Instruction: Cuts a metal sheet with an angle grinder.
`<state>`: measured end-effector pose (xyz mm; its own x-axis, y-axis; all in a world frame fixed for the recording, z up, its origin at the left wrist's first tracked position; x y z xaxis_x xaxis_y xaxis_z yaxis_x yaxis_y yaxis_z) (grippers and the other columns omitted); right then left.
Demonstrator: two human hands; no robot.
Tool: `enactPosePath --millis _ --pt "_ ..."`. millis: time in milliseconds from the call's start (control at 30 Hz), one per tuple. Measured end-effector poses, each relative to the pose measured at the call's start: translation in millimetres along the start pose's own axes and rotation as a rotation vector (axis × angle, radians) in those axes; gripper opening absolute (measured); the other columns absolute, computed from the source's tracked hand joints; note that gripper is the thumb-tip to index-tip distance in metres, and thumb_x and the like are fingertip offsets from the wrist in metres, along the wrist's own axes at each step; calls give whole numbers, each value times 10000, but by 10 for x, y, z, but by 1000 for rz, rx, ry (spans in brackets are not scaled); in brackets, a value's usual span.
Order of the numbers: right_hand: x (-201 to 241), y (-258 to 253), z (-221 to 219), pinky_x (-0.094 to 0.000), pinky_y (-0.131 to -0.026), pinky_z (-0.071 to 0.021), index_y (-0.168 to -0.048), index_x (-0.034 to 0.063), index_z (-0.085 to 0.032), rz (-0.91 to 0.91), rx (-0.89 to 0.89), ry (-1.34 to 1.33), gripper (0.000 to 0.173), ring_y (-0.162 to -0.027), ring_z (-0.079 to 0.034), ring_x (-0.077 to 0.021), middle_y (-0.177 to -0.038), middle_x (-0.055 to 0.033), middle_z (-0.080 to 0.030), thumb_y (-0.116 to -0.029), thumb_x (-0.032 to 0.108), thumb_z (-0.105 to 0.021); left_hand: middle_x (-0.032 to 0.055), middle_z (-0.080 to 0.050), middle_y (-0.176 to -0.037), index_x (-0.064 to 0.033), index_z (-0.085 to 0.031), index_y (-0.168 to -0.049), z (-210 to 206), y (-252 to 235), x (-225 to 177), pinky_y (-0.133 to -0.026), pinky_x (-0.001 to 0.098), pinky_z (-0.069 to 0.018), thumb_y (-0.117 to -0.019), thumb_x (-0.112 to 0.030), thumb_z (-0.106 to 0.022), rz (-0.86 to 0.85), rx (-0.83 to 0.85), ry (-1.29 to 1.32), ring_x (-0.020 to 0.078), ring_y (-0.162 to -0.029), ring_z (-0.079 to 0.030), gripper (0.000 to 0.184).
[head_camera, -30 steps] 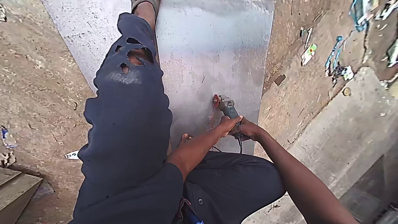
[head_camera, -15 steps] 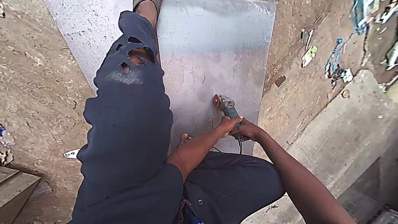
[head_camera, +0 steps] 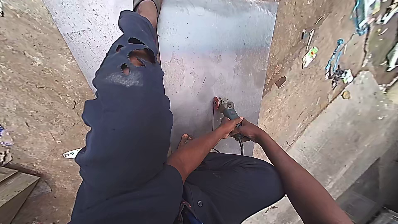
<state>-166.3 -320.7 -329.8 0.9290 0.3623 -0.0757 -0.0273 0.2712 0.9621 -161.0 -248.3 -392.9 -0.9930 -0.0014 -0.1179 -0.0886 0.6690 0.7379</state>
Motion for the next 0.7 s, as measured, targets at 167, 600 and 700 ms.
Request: enactPosePath --millis 167,600,700 --pt "22 26 10 -332 -540 -568 -1253 105 -573 17 -3 -11 463 -681 -694 -215 -899 -137 -718 -846 111 -795 241 -647 -1127 14 -492 -1346 -3 8 -45 -808 512 -594 -961 -456 -703 -16 -37 9 327 -959 -685 643" --pt "55 -21 40 -363 -556 -584 -1301 109 -524 33 -19 -18 556 -693 -695 -230 -909 -148 -705 -827 105 -814 239 -652 -1114 47 -506 -1320 31 -114 -97 -843 505 -583 -948 -461 -714 -82 -57 -51 315 -964 -682 663" --pt "62 -25 49 -368 -553 -583 -1319 121 -524 32 -26 -9 578 -698 -699 -238 -916 -149 -712 -823 113 -821 244 -655 -1133 55 -518 -1314 34 -147 -104 -877 514 -578 -947 -457 -715 -97 -57 -58 318 -994 -682 659"
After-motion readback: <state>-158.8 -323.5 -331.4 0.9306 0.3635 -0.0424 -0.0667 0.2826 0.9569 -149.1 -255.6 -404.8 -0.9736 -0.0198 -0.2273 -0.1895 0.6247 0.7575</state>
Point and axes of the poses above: each hand's wrist, its own y-axis away from the middle knuckle, its own z-axis out of the back of the hand, x = y × z, the point moved 8 cm from there along -y, towards the middle knuckle
